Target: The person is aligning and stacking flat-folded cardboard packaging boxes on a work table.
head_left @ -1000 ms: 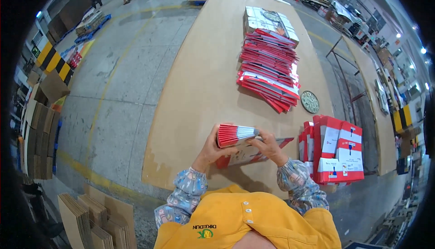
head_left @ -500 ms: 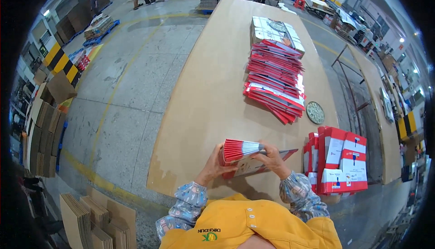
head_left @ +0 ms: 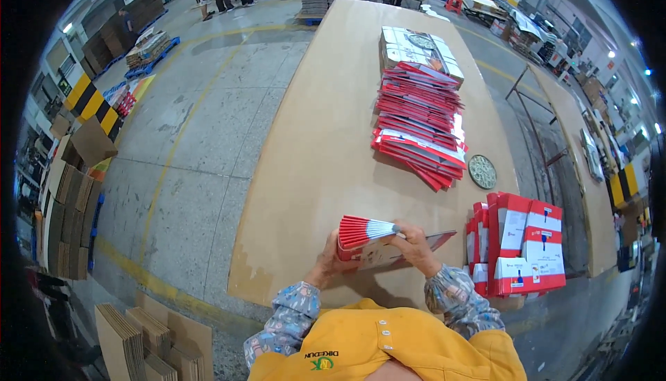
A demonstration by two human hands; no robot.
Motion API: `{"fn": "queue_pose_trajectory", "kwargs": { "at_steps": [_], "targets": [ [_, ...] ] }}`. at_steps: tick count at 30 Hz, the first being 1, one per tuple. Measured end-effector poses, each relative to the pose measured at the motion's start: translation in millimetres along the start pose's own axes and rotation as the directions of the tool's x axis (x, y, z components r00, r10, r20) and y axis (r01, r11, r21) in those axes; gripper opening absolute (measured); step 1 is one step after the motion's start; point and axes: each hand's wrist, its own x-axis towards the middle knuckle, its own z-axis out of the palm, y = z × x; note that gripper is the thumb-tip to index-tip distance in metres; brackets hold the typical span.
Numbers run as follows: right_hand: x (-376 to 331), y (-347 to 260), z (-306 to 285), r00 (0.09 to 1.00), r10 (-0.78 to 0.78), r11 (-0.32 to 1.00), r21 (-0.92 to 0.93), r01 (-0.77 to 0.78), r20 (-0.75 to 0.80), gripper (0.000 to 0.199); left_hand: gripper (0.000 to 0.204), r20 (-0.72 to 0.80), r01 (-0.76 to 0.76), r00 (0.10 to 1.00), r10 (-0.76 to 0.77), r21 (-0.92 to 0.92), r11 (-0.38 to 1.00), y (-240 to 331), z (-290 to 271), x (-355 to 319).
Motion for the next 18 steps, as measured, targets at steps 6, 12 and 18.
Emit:
{"fn": "queue_pose_trajectory", "kwargs": {
  "at_steps": [6,12,18],
  "targets": [
    [-1,1,-35,0.940,-0.117,0.972,-0.232,0.042,-0.320,0.039,0.058,-0.121,0.255,0.920,-0.371,-0.535,0.805,72,22,12],
    [-62,78,-90,0.808,0.143,0.963,-0.108,-0.247,-0.572,0.054,0.064,-0.270,0.195,0.882,-0.387,-0.538,0.820,113,1,9],
    [-89,48,-57,0.815,0.477,0.872,0.298,-0.389,-0.329,0.042,0.061,-0.184,0.239,0.900,-0.396,-0.550,0.800,103,-7,6]
  ]
}}
